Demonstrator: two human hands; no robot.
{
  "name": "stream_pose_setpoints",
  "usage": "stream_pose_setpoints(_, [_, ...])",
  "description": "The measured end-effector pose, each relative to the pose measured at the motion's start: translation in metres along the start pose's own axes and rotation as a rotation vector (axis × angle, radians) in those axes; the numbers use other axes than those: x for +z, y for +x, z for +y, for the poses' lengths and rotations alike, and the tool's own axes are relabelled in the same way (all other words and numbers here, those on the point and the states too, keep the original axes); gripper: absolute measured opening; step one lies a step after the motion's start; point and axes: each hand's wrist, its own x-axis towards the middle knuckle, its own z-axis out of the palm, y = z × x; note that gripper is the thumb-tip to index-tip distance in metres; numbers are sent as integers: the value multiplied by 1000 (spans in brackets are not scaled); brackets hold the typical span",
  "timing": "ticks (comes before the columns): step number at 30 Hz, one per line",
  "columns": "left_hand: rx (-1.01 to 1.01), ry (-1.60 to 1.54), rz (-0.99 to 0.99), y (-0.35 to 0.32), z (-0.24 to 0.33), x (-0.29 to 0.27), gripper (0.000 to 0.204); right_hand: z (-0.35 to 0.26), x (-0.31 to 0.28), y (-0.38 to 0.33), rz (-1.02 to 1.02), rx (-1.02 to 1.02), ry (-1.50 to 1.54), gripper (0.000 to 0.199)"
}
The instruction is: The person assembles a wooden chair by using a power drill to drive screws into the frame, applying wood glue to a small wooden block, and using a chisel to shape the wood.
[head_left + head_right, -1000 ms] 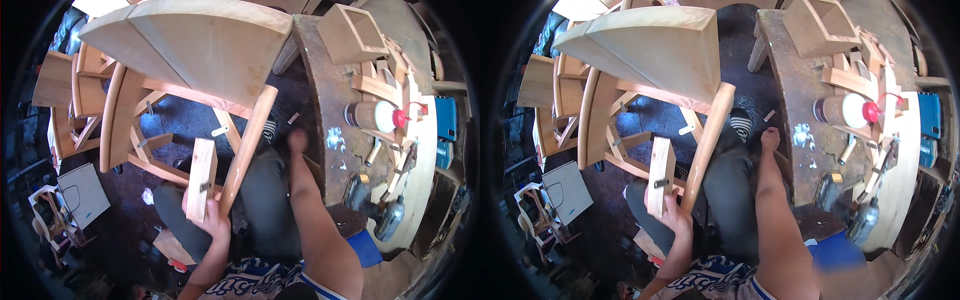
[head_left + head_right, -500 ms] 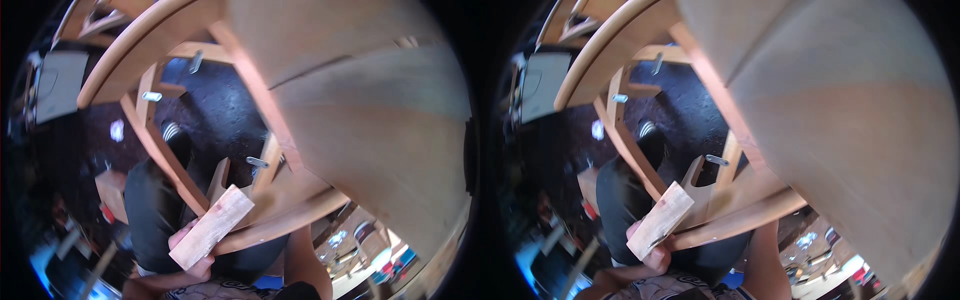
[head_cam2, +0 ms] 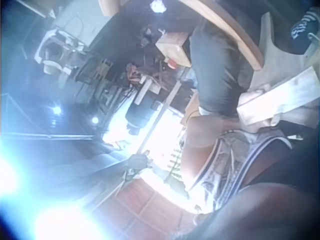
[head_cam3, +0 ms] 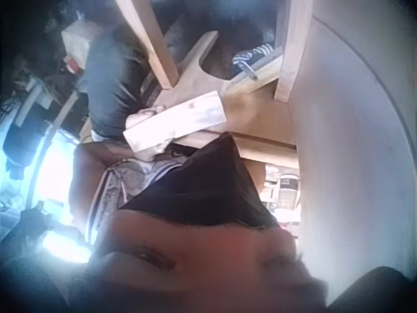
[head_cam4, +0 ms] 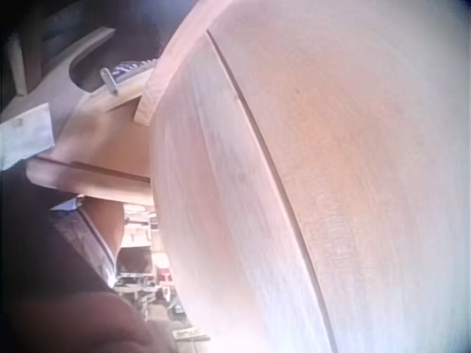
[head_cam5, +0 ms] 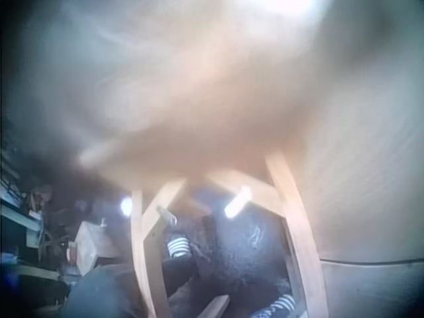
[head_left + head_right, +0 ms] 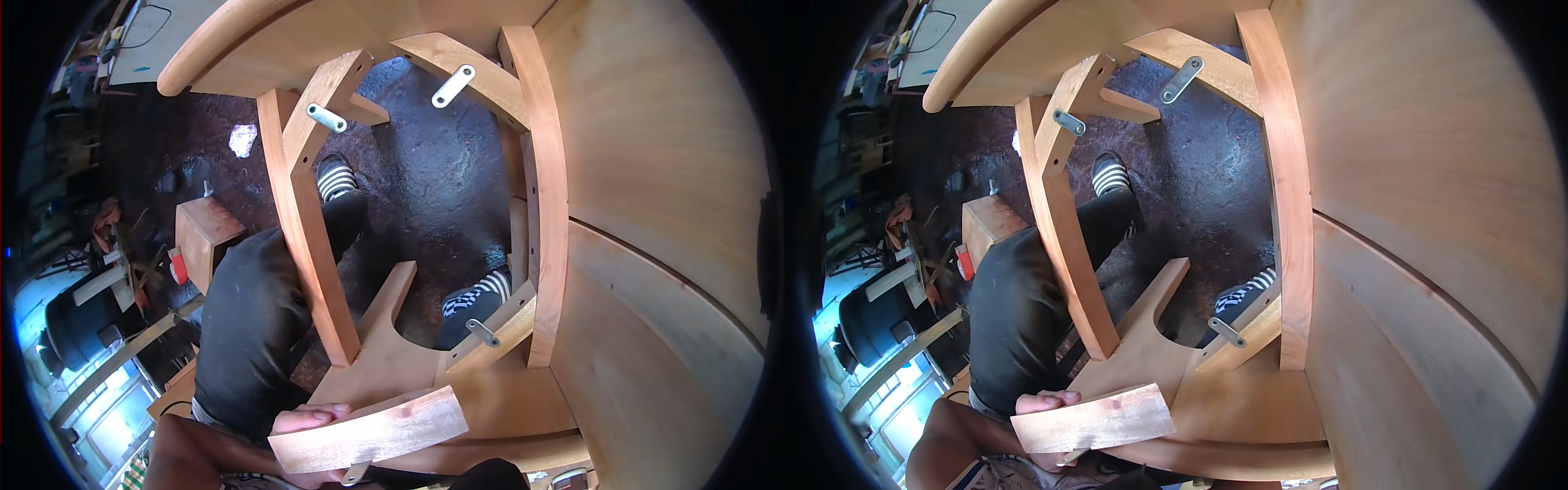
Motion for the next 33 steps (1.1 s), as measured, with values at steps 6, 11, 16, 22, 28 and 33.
stream_pose_setpoints(6, [64, 8, -25, 3, 0, 0, 71, -1, 7, -5, -28, 17, 32, 23])
stream_pose_setpoints(11, [105, 50, -62, 5, -2, -1, 71, 1, 7, -2, -29, 19, 53, 23])
stream_pose_setpoints(16, [187, 115, -82, 5, -2, 0, 75, 1, 10, -4, -42, 23, 65, 23])
stream_pose_setpoints(22, [146, 113, -74, 3, -2, 0, 76, 0, 11, -3, -49, 29, 89, 23])
stream_pose_setpoints(28, [173, 136, -71, 4, -1, 2, 73, -1, 19, -5, -71, 33, 99, 24])
stream_pose_setpoints(33, [247, 139, -101, 5, -2, 2, 72, -6, 23, -11, -90, 41, 149, 24])
